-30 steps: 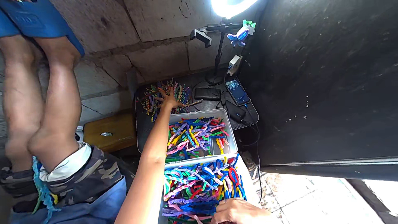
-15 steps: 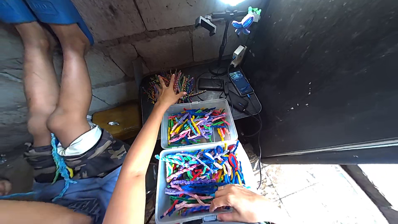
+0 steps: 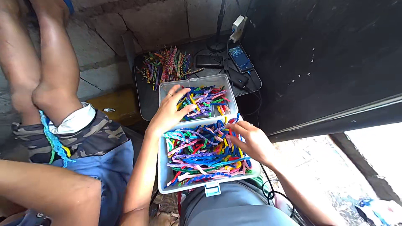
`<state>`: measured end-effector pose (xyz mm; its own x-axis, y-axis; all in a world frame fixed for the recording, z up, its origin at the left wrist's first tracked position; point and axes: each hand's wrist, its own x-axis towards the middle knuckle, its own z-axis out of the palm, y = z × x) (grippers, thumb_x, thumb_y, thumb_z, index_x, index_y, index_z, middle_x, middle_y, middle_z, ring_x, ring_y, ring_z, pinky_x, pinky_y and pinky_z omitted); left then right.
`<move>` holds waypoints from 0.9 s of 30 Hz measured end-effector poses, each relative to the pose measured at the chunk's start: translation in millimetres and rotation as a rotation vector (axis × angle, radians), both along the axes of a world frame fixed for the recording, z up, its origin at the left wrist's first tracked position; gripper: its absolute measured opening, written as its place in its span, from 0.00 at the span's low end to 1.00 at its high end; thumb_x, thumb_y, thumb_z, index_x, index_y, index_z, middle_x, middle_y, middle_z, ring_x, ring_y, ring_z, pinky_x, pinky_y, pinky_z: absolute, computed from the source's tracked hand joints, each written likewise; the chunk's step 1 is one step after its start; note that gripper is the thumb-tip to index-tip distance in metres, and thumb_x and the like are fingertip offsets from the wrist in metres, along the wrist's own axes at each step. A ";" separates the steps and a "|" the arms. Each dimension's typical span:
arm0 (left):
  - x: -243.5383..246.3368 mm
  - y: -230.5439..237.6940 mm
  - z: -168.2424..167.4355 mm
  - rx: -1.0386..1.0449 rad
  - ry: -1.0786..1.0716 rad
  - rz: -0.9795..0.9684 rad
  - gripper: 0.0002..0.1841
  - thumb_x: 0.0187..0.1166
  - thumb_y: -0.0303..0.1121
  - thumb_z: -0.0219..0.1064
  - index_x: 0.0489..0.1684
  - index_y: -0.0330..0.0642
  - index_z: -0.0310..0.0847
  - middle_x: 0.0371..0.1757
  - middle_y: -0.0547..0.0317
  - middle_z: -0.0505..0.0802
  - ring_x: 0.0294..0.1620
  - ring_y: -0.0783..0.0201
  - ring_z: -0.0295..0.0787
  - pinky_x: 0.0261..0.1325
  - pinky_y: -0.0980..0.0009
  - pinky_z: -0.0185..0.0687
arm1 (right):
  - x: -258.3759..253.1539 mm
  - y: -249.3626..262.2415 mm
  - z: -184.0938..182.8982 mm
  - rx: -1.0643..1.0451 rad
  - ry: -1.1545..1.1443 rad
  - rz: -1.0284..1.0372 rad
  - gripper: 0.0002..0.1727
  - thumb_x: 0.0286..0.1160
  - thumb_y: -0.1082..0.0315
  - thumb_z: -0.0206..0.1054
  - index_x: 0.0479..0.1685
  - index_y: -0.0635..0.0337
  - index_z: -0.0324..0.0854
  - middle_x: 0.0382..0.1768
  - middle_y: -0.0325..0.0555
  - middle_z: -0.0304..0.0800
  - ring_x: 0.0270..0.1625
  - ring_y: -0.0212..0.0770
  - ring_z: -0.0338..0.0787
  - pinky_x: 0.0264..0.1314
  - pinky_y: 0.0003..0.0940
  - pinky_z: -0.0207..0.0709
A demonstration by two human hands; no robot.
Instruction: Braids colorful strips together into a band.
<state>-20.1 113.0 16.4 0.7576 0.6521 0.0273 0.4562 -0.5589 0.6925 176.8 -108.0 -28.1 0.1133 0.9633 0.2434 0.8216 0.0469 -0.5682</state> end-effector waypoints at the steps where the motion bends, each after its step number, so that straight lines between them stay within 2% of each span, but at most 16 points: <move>1: -2.9 -11.1 -1.6 0.016 -0.014 -0.017 0.26 0.81 0.40 0.71 0.74 0.36 0.79 0.83 0.35 0.74 0.75 0.40 0.78 0.69 0.44 0.77 | -2.6 3.9 -3.1 -0.007 -0.042 -0.045 0.18 0.79 0.63 0.68 0.61 0.64 0.88 0.47 0.60 0.92 0.47 0.59 0.93 0.48 0.55 0.86; 2: -6.1 -21.0 -4.2 0.044 -0.025 -0.036 0.20 0.81 0.39 0.71 0.65 0.35 0.84 0.75 0.39 0.80 0.65 0.46 0.84 0.61 0.50 0.82 | -5.0 8.0 -7.1 -0.006 -0.084 -0.083 0.19 0.78 0.65 0.70 0.63 0.65 0.88 0.48 0.61 0.91 0.48 0.61 0.93 0.45 0.57 0.86; 3: -9.5 -30.1 -7.5 0.063 -0.040 -0.051 0.15 0.81 0.38 0.71 0.55 0.36 0.87 0.65 0.44 0.84 0.54 0.54 0.86 0.51 0.59 0.85 | -7.2 11.5 -11.1 -0.007 -0.116 -0.110 0.18 0.77 0.66 0.70 0.63 0.65 0.88 0.47 0.62 0.91 0.47 0.62 0.93 0.43 0.58 0.86; 4: -13.2 -38.0 -9.1 0.073 -0.048 -0.069 0.11 0.81 0.37 0.70 0.47 0.37 0.88 0.58 0.48 0.86 0.46 0.60 0.86 0.44 0.64 0.84 | -8.7 14.0 -14.8 -0.003 -0.131 -0.123 0.16 0.77 0.68 0.71 0.60 0.65 0.89 0.46 0.61 0.92 0.46 0.62 0.94 0.42 0.57 0.86; 6: -18.8 -48.5 -11.7 0.094 -0.052 -0.117 0.09 0.82 0.33 0.68 0.41 0.36 0.89 0.47 0.50 0.89 0.39 0.62 0.87 0.41 0.65 0.84 | -9.8 16.3 -18.7 -0.010 -0.085 -0.108 0.10 0.77 0.70 0.70 0.51 0.65 0.91 0.45 0.59 0.93 0.45 0.59 0.94 0.43 0.56 0.86; 8: -22.8 -55.0 -14.4 0.101 -0.016 -0.176 0.07 0.81 0.29 0.67 0.43 0.36 0.89 0.43 0.50 0.91 0.42 0.58 0.89 0.47 0.59 0.85 | -8.1 16.3 -19.1 -0.007 0.002 -0.064 0.07 0.77 0.73 0.69 0.45 0.66 0.91 0.42 0.56 0.93 0.43 0.55 0.94 0.44 0.54 0.87; 11: -21.8 -65.6 -18.7 0.089 0.054 -0.257 0.05 0.79 0.24 0.68 0.44 0.36 0.90 0.45 0.48 0.92 0.44 0.55 0.90 0.50 0.56 0.86 | -2.6 13.7 -9.6 0.093 0.138 0.011 0.06 0.74 0.74 0.70 0.41 0.64 0.92 0.39 0.51 0.93 0.38 0.44 0.92 0.43 0.40 0.87; 13: -16.3 -71.9 -24.2 0.112 0.127 -0.303 0.08 0.77 0.23 0.70 0.48 0.35 0.92 0.52 0.46 0.92 0.55 0.50 0.90 0.61 0.52 0.85 | 1.1 9.5 2.8 0.157 0.184 0.045 0.07 0.75 0.75 0.69 0.42 0.62 0.92 0.41 0.48 0.92 0.40 0.37 0.92 0.47 0.31 0.87; 14: -12.7 -74.5 -28.3 0.144 0.177 -0.323 0.09 0.76 0.23 0.71 0.51 0.35 0.92 0.55 0.43 0.92 0.61 0.45 0.88 0.66 0.48 0.82 | 2.9 6.8 8.6 0.181 0.174 0.052 0.08 0.76 0.75 0.67 0.43 0.62 0.93 0.43 0.48 0.93 0.43 0.36 0.92 0.49 0.30 0.87; 16: -7.5 -78.4 -34.7 0.199 0.277 -0.355 0.08 0.78 0.23 0.69 0.48 0.33 0.92 0.55 0.39 0.92 0.63 0.39 0.87 0.65 0.41 0.77 | 5.1 0.6 19.6 0.225 0.113 0.051 0.10 0.76 0.76 0.65 0.44 0.62 0.94 0.46 0.48 0.94 0.48 0.37 0.93 0.53 0.30 0.86; 17: -6.9 -79.3 -35.9 0.210 0.291 -0.367 0.08 0.79 0.24 0.68 0.46 0.33 0.93 0.54 0.40 0.93 0.62 0.39 0.87 0.65 0.41 0.77 | 5.9 -2.8 24.9 0.251 0.071 0.043 0.11 0.76 0.76 0.64 0.44 0.61 0.94 0.46 0.48 0.94 0.49 0.38 0.93 0.54 0.29 0.86; 19: -9.7 -80.0 -34.9 0.205 0.220 -0.369 0.08 0.80 0.25 0.67 0.44 0.34 0.94 0.52 0.43 0.95 0.61 0.42 0.90 0.66 0.43 0.77 | 7.8 -9.8 34.8 0.301 -0.011 0.021 0.11 0.75 0.75 0.65 0.43 0.60 0.95 0.44 0.47 0.95 0.49 0.39 0.93 0.54 0.29 0.84; 22: -16.5 -80.6 -32.9 0.209 -0.008 -0.313 0.10 0.81 0.27 0.66 0.44 0.36 0.95 0.50 0.48 0.97 0.59 0.49 0.93 0.68 0.49 0.80 | 10.1 -20.4 47.7 0.370 -0.111 -0.029 0.10 0.77 0.71 0.65 0.42 0.60 0.94 0.40 0.45 0.96 0.45 0.38 0.92 0.51 0.28 0.81; 24: -17.4 -84.5 -25.1 0.171 -0.155 -0.246 0.12 0.84 0.30 0.62 0.48 0.37 0.94 0.49 0.53 0.97 0.55 0.62 0.94 0.66 0.65 0.84 | 10.4 -27.4 55.9 0.428 -0.140 -0.066 0.09 0.78 0.71 0.65 0.41 0.61 0.93 0.37 0.46 0.95 0.43 0.37 0.91 0.49 0.26 0.80; 25: -16.6 -88.2 -19.5 0.125 -0.228 -0.214 0.13 0.85 0.31 0.61 0.50 0.36 0.94 0.46 0.55 0.97 0.51 0.69 0.93 0.61 0.73 0.84 | 9.8 -31.1 59.7 0.461 -0.139 -0.074 0.09 0.78 0.71 0.66 0.40 0.61 0.93 0.36 0.47 0.95 0.43 0.36 0.91 0.49 0.24 0.79; 27: -13.6 -96.7 -6.4 0.047 -0.357 -0.181 0.14 0.87 0.29 0.59 0.54 0.31 0.90 0.42 0.57 0.96 0.43 0.76 0.92 0.54 0.81 0.86 | 7.9 -38.1 65.8 0.537 -0.102 -0.067 0.08 0.80 0.71 0.66 0.39 0.61 0.92 0.36 0.47 0.95 0.44 0.32 0.91 0.50 0.20 0.79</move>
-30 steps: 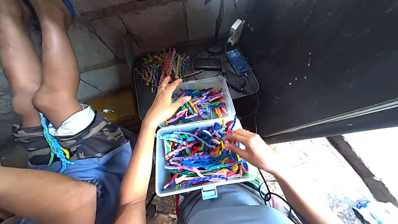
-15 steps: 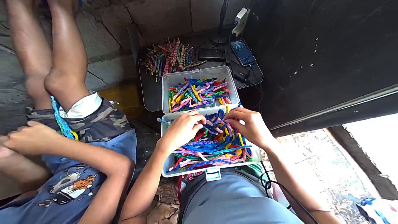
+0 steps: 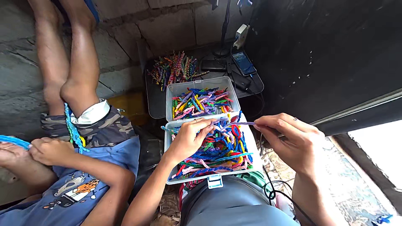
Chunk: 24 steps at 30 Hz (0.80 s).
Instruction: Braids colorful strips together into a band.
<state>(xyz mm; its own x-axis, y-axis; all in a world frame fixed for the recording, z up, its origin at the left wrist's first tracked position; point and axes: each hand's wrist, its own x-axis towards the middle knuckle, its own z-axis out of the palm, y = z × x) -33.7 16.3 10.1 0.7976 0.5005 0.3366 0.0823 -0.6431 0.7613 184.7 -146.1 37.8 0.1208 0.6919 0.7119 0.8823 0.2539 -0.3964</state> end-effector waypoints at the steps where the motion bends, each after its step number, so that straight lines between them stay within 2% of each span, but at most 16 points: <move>1: 1.8 -4.3 7.1 -0.020 -0.052 -0.004 0.14 0.88 0.28 0.58 0.56 0.28 0.88 0.41 0.56 0.95 0.39 0.76 0.92 0.50 0.80 0.88 | -1.8 -2.9 2.3 0.041 0.023 0.025 0.08 0.81 0.70 0.67 0.39 0.61 0.91 0.37 0.47 0.95 0.45 0.30 0.91 0.51 0.19 0.79; 3: 5.1 -13.6 23.0 0.006 -0.113 -0.006 0.15 0.88 0.26 0.56 0.61 0.25 0.84 0.40 0.55 0.93 0.33 0.77 0.89 0.41 0.82 0.88 | -6.6 -7.7 5.3 0.113 0.054 0.078 0.06 0.83 0.70 0.67 0.41 0.59 0.90 0.40 0.45 0.96 0.49 0.30 0.91 0.54 0.20 0.79; 5: 7.2 -23.6 38.3 0.081 -0.137 0.014 0.17 0.87 0.25 0.54 0.66 0.26 0.82 0.42 0.55 0.90 0.30 0.80 0.82 0.35 0.87 0.80 | -12.0 -10.4 7.3 0.158 0.052 0.116 0.05 0.83 0.70 0.67 0.44 0.56 0.90 0.46 0.43 0.94 0.55 0.30 0.90 0.59 0.20 0.79; 8: 8.9 -40.6 53.6 0.164 -0.167 0.029 0.17 0.85 0.25 0.55 0.62 0.31 0.87 0.46 0.55 0.88 0.38 0.81 0.80 0.42 0.90 0.77 | -18.8 -11.1 6.4 0.198 0.031 0.157 0.05 0.82 0.69 0.68 0.48 0.52 0.89 0.56 0.40 0.89 0.63 0.30 0.84 0.67 0.20 0.74; 10: 9.7 -52.5 57.6 0.172 -0.176 0.043 0.15 0.86 0.28 0.57 0.57 0.33 0.90 0.44 0.57 0.87 0.37 0.83 0.79 0.40 0.92 0.75 | -22.3 -10.3 5.0 0.230 0.027 0.172 0.05 0.82 0.70 0.68 0.48 0.52 0.88 0.59 0.38 0.89 0.67 0.31 0.82 0.71 0.21 0.74; 13: 10.1 -63.0 57.4 0.199 -0.187 0.057 0.13 0.86 0.31 0.60 0.50 0.34 0.92 0.40 0.57 0.88 0.36 0.83 0.80 0.39 0.92 0.75 | -25.4 -9.0 5.4 0.269 0.042 0.169 0.04 0.83 0.70 0.68 0.46 0.54 0.88 0.58 0.38 0.91 0.68 0.30 0.84 0.70 0.21 0.75; 16: 5.8 -56.4 55.6 0.247 -0.181 0.130 0.12 0.86 0.31 0.62 0.48 0.37 0.93 0.42 0.59 0.90 0.38 0.81 0.83 0.40 0.88 0.79 | -22.7 -7.6 4.8 0.289 0.051 0.162 0.04 0.82 0.71 0.68 0.44 0.57 0.89 0.55 0.40 0.92 0.64 0.31 0.87 0.66 0.22 0.79; 17: 3.0 -50.3 54.4 0.281 -0.149 0.190 0.12 0.86 0.31 0.62 0.48 0.37 0.93 0.41 0.59 0.90 0.35 0.81 0.82 0.38 0.87 0.78 | -20.6 -7.6 4.8 0.294 0.056 0.155 0.04 0.81 0.71 0.68 0.43 0.57 0.89 0.54 0.41 0.92 0.63 0.32 0.87 0.65 0.23 0.80; 18: -0.7 -43.1 52.3 0.332 -0.076 0.268 0.12 0.85 0.32 0.62 0.48 0.39 0.93 0.41 0.58 0.91 0.33 0.78 0.83 0.36 0.84 0.78 | -18.1 -7.8 5.2 0.295 0.064 0.141 0.04 0.81 0.71 0.69 0.42 0.57 0.89 0.53 0.41 0.93 0.62 0.32 0.88 0.64 0.23 0.80; 19: -4.6 -35.9 49.3 0.379 0.041 0.342 0.12 0.85 0.33 0.63 0.48 0.40 0.94 0.42 0.55 0.92 0.33 0.71 0.86 0.35 0.76 0.80 | -14.9 -8.3 6.3 0.286 0.071 0.122 0.03 0.81 0.71 0.69 0.42 0.57 0.89 0.53 0.41 0.92 0.61 0.31 0.88 0.63 0.23 0.81; 20: -8.5 -29.0 45.2 0.389 0.179 0.379 0.12 0.83 0.33 0.64 0.49 0.40 0.95 0.45 0.51 0.94 0.37 0.61 0.90 0.37 0.64 0.84 | -11.3 -8.6 7.6 0.276 0.079 0.100 0.03 0.80 0.70 0.69 0.43 0.57 0.88 0.53 0.41 0.92 0.61 0.31 0.88 0.63 0.23 0.81; 21: -11.2 -23.5 40.3 0.350 0.319 0.377 0.11 0.83 0.34 0.67 0.49 0.39 0.95 0.48 0.47 0.94 0.44 0.51 0.93 0.44 0.51 0.86 | -7.6 -8.9 8.8 0.271 0.088 0.079 0.03 0.80 0.71 0.70 0.43 0.57 0.89 0.53 0.41 0.92 0.60 0.31 0.89 0.62 0.23 0.82; 22: -12.1 -19.6 34.6 0.290 0.441 0.354 0.12 0.82 0.35 0.69 0.51 0.38 0.94 0.54 0.42 0.93 0.53 0.43 0.92 0.54 0.41 0.84 | -3.7 -9.6 9.8 0.266 0.094 0.063 0.03 0.79 0.71 0.70 0.43 0.58 0.89 0.53 0.41 0.92 0.60 0.31 0.89 0.62 0.23 0.82; 24: -9.7 -18.0 21.7 0.238 0.548 0.293 0.13 0.81 0.36 0.71 0.53 0.35 0.93 0.61 0.35 0.90 0.65 0.34 0.85 0.65 0.34 0.76 | 3.7 -10.7 10.8 0.265 0.098 0.040 0.03 0.78 0.72 0.71 0.43 0.60 0.89 0.52 0.43 0.93 0.58 0.32 0.90 0.60 0.23 0.82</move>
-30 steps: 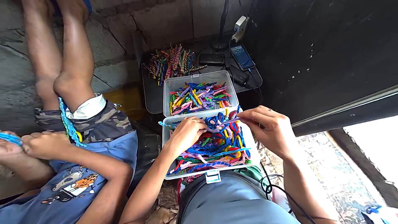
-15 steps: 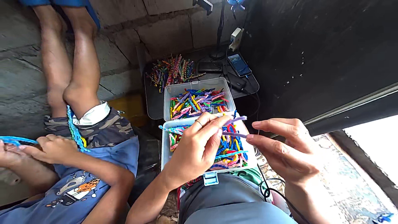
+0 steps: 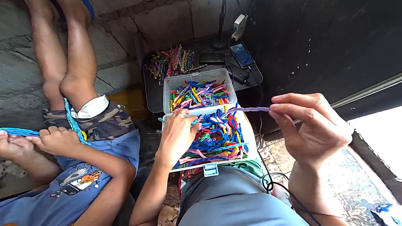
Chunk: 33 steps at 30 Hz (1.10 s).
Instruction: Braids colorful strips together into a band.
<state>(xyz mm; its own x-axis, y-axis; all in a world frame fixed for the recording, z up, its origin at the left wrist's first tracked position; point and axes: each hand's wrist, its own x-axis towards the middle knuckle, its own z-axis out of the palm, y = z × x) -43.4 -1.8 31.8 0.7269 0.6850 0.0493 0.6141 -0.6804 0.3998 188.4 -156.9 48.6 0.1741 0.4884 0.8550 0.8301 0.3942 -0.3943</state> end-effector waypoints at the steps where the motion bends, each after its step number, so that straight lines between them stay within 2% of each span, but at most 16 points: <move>1: 1.9 -2.2 -5.1 -0.013 0.019 -0.030 0.14 0.81 0.36 0.71 0.54 0.36 0.93 0.62 0.35 0.89 0.67 0.34 0.85 0.66 0.35 0.76 | 2.9 -0.7 -0.1 0.000 0.004 -0.005 0.04 0.78 0.72 0.71 0.43 0.61 0.89 0.52 0.44 0.93 0.58 0.32 0.90 0.60 0.23 0.82; 4: 13.1 -16.1 -13.1 -0.081 0.049 -0.175 0.14 0.84 0.38 0.67 0.55 0.39 0.93 0.60 0.39 0.91 0.63 0.40 0.88 0.64 0.42 0.83 | 6.2 -2.3 -0.6 0.007 0.035 -0.024 0.04 0.79 0.72 0.71 0.44 0.61 0.90 0.51 0.41 0.93 0.59 0.29 0.89 0.61 0.22 0.82; 6: 27.1 -31.3 -13.9 -0.179 0.087 -0.278 0.16 0.86 0.39 0.63 0.58 0.39 0.92 0.61 0.40 0.91 0.64 0.41 0.89 0.65 0.43 0.82 | 5.7 -2.1 -0.7 0.015 0.040 -0.032 0.04 0.79 0.72 0.70 0.44 0.61 0.90 0.50 0.41 0.93 0.58 0.29 0.89 0.60 0.21 0.82; 8: 43.1 -46.2 -11.9 -0.265 0.174 -0.362 0.18 0.88 0.38 0.61 0.63 0.35 0.88 0.64 0.37 0.88 0.67 0.40 0.85 0.68 0.46 0.80 | 4.5 -1.4 -0.7 0.015 0.029 -0.030 0.04 0.79 0.72 0.70 0.43 0.61 0.89 0.49 0.42 0.93 0.58 0.29 0.89 0.60 0.21 0.81; 10: 58.1 -61.8 -13.7 -0.261 0.254 -0.406 0.18 0.87 0.35 0.61 0.63 0.30 0.86 0.64 0.31 0.86 0.69 0.36 0.83 0.67 0.46 0.80 | 3.1 -0.7 -0.7 0.015 0.025 -0.021 0.04 0.78 0.73 0.70 0.42 0.63 0.89 0.48 0.43 0.94 0.57 0.29 0.90 0.60 0.21 0.82; 14: 77.6 -83.3 -20.7 -0.199 0.318 -0.394 0.16 0.87 0.30 0.59 0.58 0.23 0.85 0.66 0.29 0.86 0.74 0.36 0.80 0.66 0.49 0.80 | 1.4 0.2 -0.9 0.005 0.026 -0.015 0.04 0.78 0.72 0.71 0.42 0.61 0.90 0.46 0.42 0.94 0.55 0.29 0.90 0.58 0.21 0.81; 17: 72.3 -80.5 -27.8 -0.185 0.104 -0.384 0.12 0.84 0.25 0.59 0.49 0.25 0.89 0.58 0.35 0.91 0.65 0.40 0.88 0.62 0.52 0.84 | 1.2 0.2 -0.8 0.002 0.029 -0.017 0.04 0.79 0.72 0.70 0.42 0.61 0.90 0.46 0.42 0.94 0.55 0.29 0.90 0.58 0.20 0.81; 20: 61.7 -70.0 -16.5 -0.302 -0.055 -0.349 0.13 0.83 0.23 0.58 0.51 0.29 0.90 0.60 0.39 0.93 0.65 0.46 0.90 0.68 0.53 0.81 | 3.5 0.9 -2.4 0.009 0.049 -0.014 0.04 0.79 0.72 0.70 0.42 0.61 0.91 0.45 0.41 0.94 0.54 0.28 0.90 0.57 0.19 0.81; 22: 52.2 -64.1 -16.2 -0.292 -0.253 -0.319 0.11 0.79 0.23 0.63 0.47 0.32 0.92 0.56 0.43 0.95 0.60 0.52 0.94 0.65 0.60 0.85 | 5.1 1.8 -3.5 0.006 0.067 -0.011 0.04 0.78 0.72 0.70 0.42 0.61 0.90 0.46 0.42 0.94 0.54 0.28 0.90 0.58 0.20 0.81; 24: 43.7 -59.2 -20.2 -0.233 -0.495 -0.298 0.09 0.75 0.23 0.66 0.44 0.35 0.94 0.47 0.49 0.97 0.52 0.63 0.96 0.60 0.70 0.88 | 4.6 2.5 -3.8 -0.004 0.086 -0.003 0.04 0.79 0.72 0.70 0.43 0.62 0.90 0.47 0.41 0.94 0.55 0.27 0.90 0.59 0.20 0.82; 25: 40.2 -57.1 -19.4 -0.218 -0.600 -0.283 0.09 0.76 0.23 0.66 0.43 0.35 0.94 0.45 0.51 0.98 0.50 0.68 0.95 0.59 0.74 0.87 | 3.6 3.1 -3.8 -0.010 0.095 0.007 0.04 0.79 0.72 0.70 0.43 0.61 0.90 0.48 0.41 0.94 0.55 0.27 0.90 0.59 0.20 0.81; 28: 30.0 -51.4 -7.0 -0.186 -0.811 -0.179 0.10 0.80 0.25 0.63 0.45 0.32 0.92 0.42 0.56 0.96 0.45 0.75 0.92 0.54 0.78 0.89 | -1.6 5.8 -4.8 -0.027 0.118 0.074 0.04 0.79 0.71 0.70 0.43 0.60 0.89 0.48 0.40 0.93 0.56 0.27 0.89 0.60 0.20 0.82; 31: 24.3 -46.9 8.8 -0.134 -0.884 -0.099 0.12 0.85 0.28 0.62 0.53 0.32 0.90 0.41 0.62 0.90 0.35 0.82 0.84 0.39 0.85 0.84 | -10.9 8.4 -5.4 -0.031 0.163 0.181 0.03 0.78 0.72 0.70 0.41 0.58 0.89 0.46 0.38 0.92 0.55 0.27 0.89 0.59 0.20 0.82; 33: 25.3 -46.9 18.3 -0.102 -0.901 -0.095 0.12 0.84 0.28 0.63 0.54 0.31 0.89 0.43 0.63 0.89 0.33 0.85 0.80 0.35 0.89 0.79 | -18.7 10.0 -5.3 -0.027 0.189 0.258 0.03 0.78 0.71 0.70 0.41 0.57 0.90 0.45 0.36 0.92 0.54 0.27 0.89 0.57 0.20 0.82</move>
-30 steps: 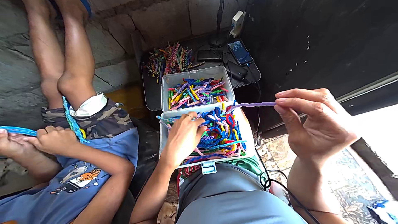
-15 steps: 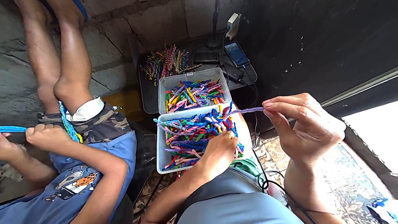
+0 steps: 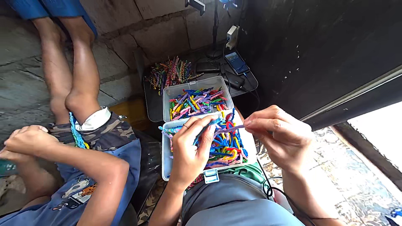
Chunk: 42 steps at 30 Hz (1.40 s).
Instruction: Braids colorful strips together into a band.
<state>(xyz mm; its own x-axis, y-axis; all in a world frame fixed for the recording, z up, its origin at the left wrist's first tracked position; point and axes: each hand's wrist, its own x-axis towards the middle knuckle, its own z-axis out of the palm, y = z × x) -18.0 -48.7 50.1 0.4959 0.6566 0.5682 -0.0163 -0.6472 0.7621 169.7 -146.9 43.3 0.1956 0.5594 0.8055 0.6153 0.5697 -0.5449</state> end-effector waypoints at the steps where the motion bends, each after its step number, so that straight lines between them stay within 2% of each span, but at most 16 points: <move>1: 0.9 -1.3 4.1 0.016 0.003 0.004 0.12 0.84 0.29 0.63 0.54 0.31 0.90 0.44 0.63 0.90 0.34 0.86 0.80 0.36 0.90 0.78 | -4.0 0.6 0.0 0.006 0.004 0.034 0.03 0.79 0.71 0.70 0.42 0.57 0.90 0.45 0.37 0.92 0.53 0.26 0.88 0.57 0.19 0.82; 3: 2.4 -5.3 10.5 0.058 0.020 0.008 0.12 0.84 0.29 0.63 0.52 0.32 0.91 0.44 0.62 0.91 0.37 0.86 0.82 0.40 0.91 0.79 | -10.8 1.5 1.5 0.022 -0.012 0.081 0.04 0.80 0.71 0.70 0.44 0.57 0.91 0.46 0.38 0.92 0.53 0.26 0.88 0.56 0.19 0.81; 7: 0.9 -13.9 20.6 0.098 -0.008 -0.019 0.10 0.82 0.31 0.68 0.45 0.34 0.94 0.36 0.64 0.87 0.34 0.86 0.78 0.36 0.92 0.74 | -16.2 5.5 10.2 0.070 -0.074 0.103 0.04 0.80 0.72 0.70 0.45 0.57 0.90 0.46 0.40 0.91 0.54 0.28 0.88 0.57 0.19 0.81; 9: -2.6 -16.9 24.8 0.076 -0.046 -0.050 0.09 0.80 0.31 0.69 0.43 0.33 0.93 0.36 0.65 0.86 0.36 0.86 0.80 0.39 0.92 0.77 | -16.5 9.5 13.9 0.086 -0.085 0.114 0.04 0.79 0.72 0.70 0.44 0.58 0.90 0.48 0.40 0.89 0.55 0.27 0.87 0.58 0.19 0.81; 11: -6.0 -17.8 28.0 0.039 -0.082 -0.088 0.10 0.81 0.30 0.68 0.43 0.32 0.92 0.37 0.66 0.87 0.38 0.86 0.81 0.41 0.91 0.79 | -16.8 12.4 17.2 0.098 -0.070 0.157 0.03 0.80 0.72 0.70 0.43 0.59 0.90 0.50 0.41 0.90 0.57 0.28 0.88 0.60 0.20 0.82; 15: -9.1 -17.8 29.8 -0.021 -0.142 -0.141 0.09 0.82 0.32 0.67 0.44 0.35 0.90 0.40 0.69 0.89 0.43 0.86 0.83 0.47 0.89 0.81 | -19.5 15.8 22.0 0.116 -0.031 0.244 0.05 0.82 0.72 0.68 0.43 0.61 0.88 0.47 0.41 0.93 0.55 0.28 0.90 0.58 0.20 0.83; 19: -9.7 -19.0 29.9 -0.050 -0.201 -0.170 0.09 0.83 0.33 0.67 0.45 0.37 0.89 0.43 0.71 0.91 0.47 0.86 0.84 0.51 0.88 0.82 | -22.5 18.1 26.4 0.149 -0.062 0.231 0.05 0.82 0.71 0.68 0.46 0.60 0.89 0.47 0.41 0.92 0.55 0.27 0.89 0.58 0.19 0.82; 21: -12.3 -18.2 31.7 -0.028 -0.199 -0.173 0.10 0.84 0.34 0.66 0.45 0.35 0.90 0.41 0.70 0.91 0.45 0.87 0.83 0.49 0.89 0.80 | -23.7 18.1 29.0 0.161 -0.100 0.219 0.05 0.82 0.71 0.68 0.48 0.60 0.88 0.47 0.41 0.91 0.55 0.27 0.89 0.59 0.18 0.81; 25: -25.0 -18.2 38.1 0.078 -0.090 -0.182 0.13 0.85 0.32 0.64 0.43 0.29 0.90 0.32 0.62 0.87 0.34 0.88 0.76 0.38 0.93 0.71 | -27.0 15.2 33.8 0.163 -0.217 0.190 0.05 0.82 0.73 0.67 0.51 0.60 0.86 0.47 0.44 0.90 0.54 0.30 0.88 0.60 0.19 0.81; 30: -41.4 -20.2 47.7 0.186 -0.024 -0.242 0.13 0.87 0.33 0.62 0.40 0.30 0.87 0.30 0.58 0.83 0.33 0.84 0.75 0.38 0.93 0.69 | -30.1 9.1 49.9 0.230 -0.388 0.264 0.04 0.83 0.74 0.65 0.49 0.63 0.83 0.44 0.49 0.87 0.50 0.36 0.88 0.57 0.22 0.81; 35: -52.9 -14.3 52.2 0.116 -0.006 -0.467 0.15 0.89 0.34 0.60 0.36 0.30 0.83 0.31 0.57 0.83 0.34 0.83 0.76 0.40 0.93 0.70 | -29.5 3.7 61.4 0.262 -0.568 0.305 0.04 0.83 0.73 0.66 0.50 0.62 0.80 0.45 0.50 0.86 0.48 0.40 0.86 0.54 0.25 0.79; 38: -54.0 -11.0 50.5 0.013 -0.017 -0.631 0.17 0.91 0.35 0.58 0.33 0.31 0.80 0.31 0.58 0.82 0.34 0.83 0.75 0.40 0.91 0.69 | -25.7 -0.3 62.1 0.331 -0.764 0.252 0.07 0.83 0.76 0.61 0.52 0.64 0.80 0.47 0.50 0.88 0.46 0.41 0.85 0.53 0.29 0.77; 42: -51.6 -11.1 46.0 -0.080 -0.029 -0.749 0.18 0.91 0.36 0.57 0.33 0.29 0.80 0.31 0.58 0.82 0.36 0.83 0.76 0.42 0.91 0.69 | -16.9 -3.8 69.6 0.439 -1.061 0.142 0.10 0.80 0.82 0.60 0.52 0.67 0.85 0.43 0.47 0.90 0.39 0.40 0.81 0.51 0.31 0.72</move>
